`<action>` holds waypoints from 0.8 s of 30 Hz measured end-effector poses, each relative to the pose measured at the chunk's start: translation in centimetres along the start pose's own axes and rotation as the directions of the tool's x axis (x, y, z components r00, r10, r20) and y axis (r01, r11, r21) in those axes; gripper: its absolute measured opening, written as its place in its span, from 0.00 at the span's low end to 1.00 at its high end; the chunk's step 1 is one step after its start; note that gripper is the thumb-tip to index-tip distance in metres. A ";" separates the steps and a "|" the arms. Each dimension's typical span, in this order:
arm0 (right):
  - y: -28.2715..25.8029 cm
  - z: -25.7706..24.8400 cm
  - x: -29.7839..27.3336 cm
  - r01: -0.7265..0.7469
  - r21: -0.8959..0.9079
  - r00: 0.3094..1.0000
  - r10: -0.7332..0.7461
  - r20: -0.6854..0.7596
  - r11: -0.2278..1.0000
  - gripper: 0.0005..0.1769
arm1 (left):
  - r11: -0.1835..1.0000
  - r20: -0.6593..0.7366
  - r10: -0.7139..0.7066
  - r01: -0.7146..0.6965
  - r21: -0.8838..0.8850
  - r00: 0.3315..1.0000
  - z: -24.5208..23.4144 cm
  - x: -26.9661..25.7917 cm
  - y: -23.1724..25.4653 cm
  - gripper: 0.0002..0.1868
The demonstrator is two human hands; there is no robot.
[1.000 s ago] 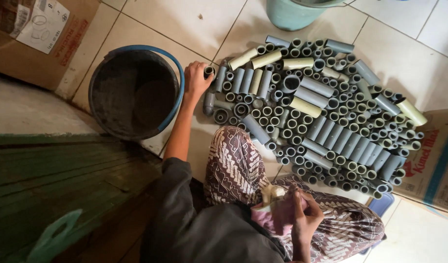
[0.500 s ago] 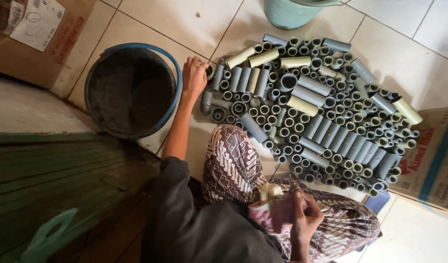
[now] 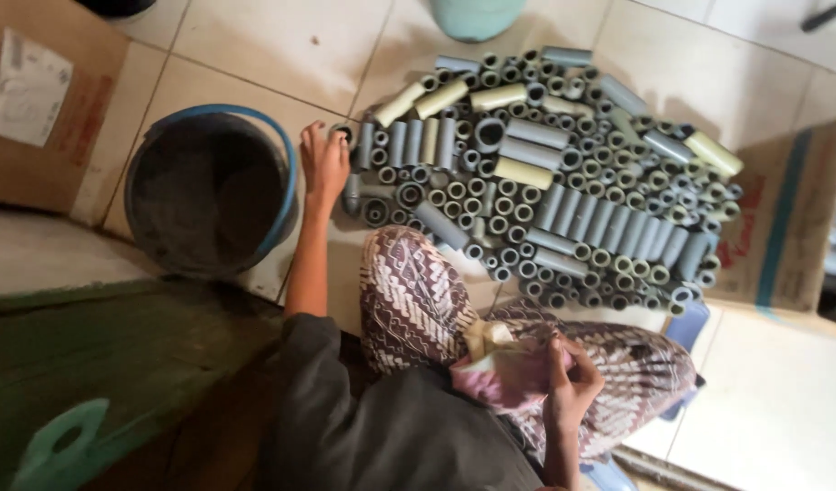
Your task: The person sits on the floor and wipes several small plastic pipe fittings with a cloth. They pick up each fitting, rub its exterior and interior surfaces, then place it back into the pile. The process repeats for multiple fittings throughout the clip.
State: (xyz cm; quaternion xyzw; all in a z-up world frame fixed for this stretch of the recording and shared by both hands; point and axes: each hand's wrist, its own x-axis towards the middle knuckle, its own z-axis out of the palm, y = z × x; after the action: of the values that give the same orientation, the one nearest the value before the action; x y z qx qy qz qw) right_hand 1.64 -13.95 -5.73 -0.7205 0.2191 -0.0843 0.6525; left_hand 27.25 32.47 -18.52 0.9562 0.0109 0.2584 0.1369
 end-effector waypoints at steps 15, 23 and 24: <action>6.3 -11.1 2.0 0.113 -0.212 0.907 -0.188 -0.377 0.971 0.13 | 0.999 -0.163 -0.033 0.026 -0.046 0.986 -1.4 -2.3 7.6 0.16; 10.2 -11.5 2.1 0.215 -0.211 0.906 -0.276 -0.322 0.953 0.12 | 0.932 0.059 -0.345 0.334 0.142 0.937 3.7 -0.6 0.4 0.12; 10.7 -11.5 2.1 0.213 -0.178 0.905 -0.263 -0.336 0.961 0.13 | 0.913 0.156 -0.397 0.373 0.165 0.904 4.0 -0.1 0.0 0.13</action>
State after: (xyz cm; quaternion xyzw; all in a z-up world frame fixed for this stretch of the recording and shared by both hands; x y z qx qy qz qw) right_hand -3.34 -25.75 -14.95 -0.7577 0.2492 -0.2770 0.5358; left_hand 29.16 31.47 -21.92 0.9619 0.2038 0.1345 0.1226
